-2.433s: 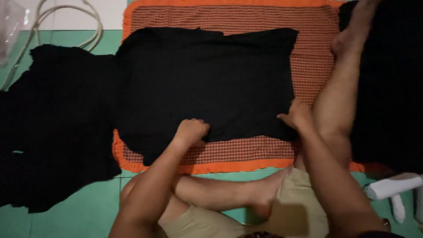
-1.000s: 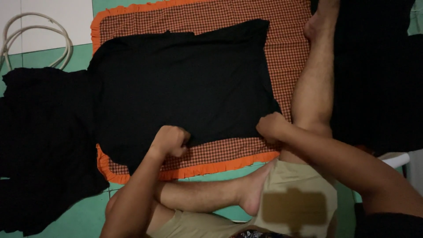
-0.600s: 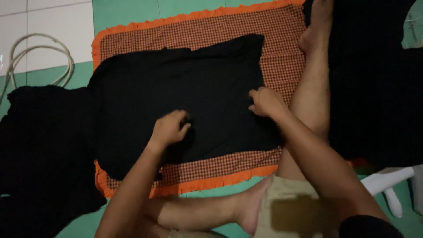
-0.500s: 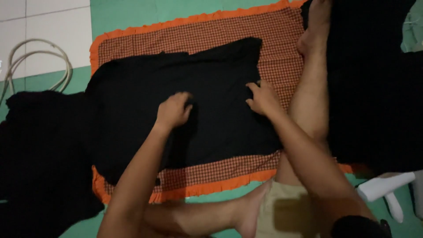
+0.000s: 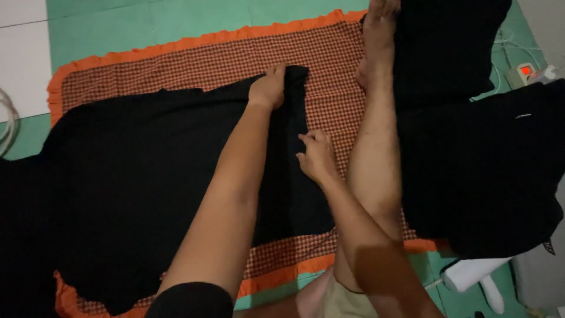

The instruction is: The person folds several black shirts on an orange checkered mat on the floor, smoothing each one out by hand and then stacking them.

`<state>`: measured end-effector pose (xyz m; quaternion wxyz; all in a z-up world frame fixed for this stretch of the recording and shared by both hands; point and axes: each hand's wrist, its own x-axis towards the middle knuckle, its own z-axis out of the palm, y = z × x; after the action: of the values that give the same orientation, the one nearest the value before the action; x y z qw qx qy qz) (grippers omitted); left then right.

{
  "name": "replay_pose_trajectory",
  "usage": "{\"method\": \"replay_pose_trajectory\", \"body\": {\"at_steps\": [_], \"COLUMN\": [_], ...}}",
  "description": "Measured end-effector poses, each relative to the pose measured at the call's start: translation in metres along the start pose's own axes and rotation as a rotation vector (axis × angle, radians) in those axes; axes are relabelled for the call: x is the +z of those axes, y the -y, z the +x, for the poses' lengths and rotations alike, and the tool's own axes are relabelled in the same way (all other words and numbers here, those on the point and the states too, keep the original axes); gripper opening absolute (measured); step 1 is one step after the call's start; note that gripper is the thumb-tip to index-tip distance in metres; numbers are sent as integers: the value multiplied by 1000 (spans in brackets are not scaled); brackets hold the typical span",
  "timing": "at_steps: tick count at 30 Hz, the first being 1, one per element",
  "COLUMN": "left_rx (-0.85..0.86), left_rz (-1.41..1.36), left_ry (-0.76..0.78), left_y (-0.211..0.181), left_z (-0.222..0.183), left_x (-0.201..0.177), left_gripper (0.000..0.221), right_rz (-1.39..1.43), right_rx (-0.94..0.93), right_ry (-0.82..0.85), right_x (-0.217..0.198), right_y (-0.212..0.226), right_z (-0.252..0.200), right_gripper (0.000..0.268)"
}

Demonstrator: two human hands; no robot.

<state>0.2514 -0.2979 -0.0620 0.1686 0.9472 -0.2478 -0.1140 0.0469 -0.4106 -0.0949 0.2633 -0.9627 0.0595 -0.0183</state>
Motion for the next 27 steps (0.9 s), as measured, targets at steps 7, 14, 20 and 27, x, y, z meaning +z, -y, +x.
{"method": "replay_pose_trajectory", "body": {"at_steps": [7, 14, 20, 27], "left_rx": [-57, -194, -3, 247], "left_rz": [4, -672, -664, -480], "left_ry": [-31, 66, -137, -233], "left_y": [34, -7, 1, 36], "left_z": [49, -9, 4, 56], "left_x": [25, -81, -99, -53], "left_gripper": [34, 37, 29, 34], "right_rz": [151, 107, 193, 76], "right_rx": [188, 86, 175, 293], "right_ry": [67, -47, -103, -86], "right_x": [11, 9, -12, -20], "right_y": [-9, -11, 1, 9], "right_z": [8, 9, 2, 2], "right_gripper": [44, 29, 22, 27]}}
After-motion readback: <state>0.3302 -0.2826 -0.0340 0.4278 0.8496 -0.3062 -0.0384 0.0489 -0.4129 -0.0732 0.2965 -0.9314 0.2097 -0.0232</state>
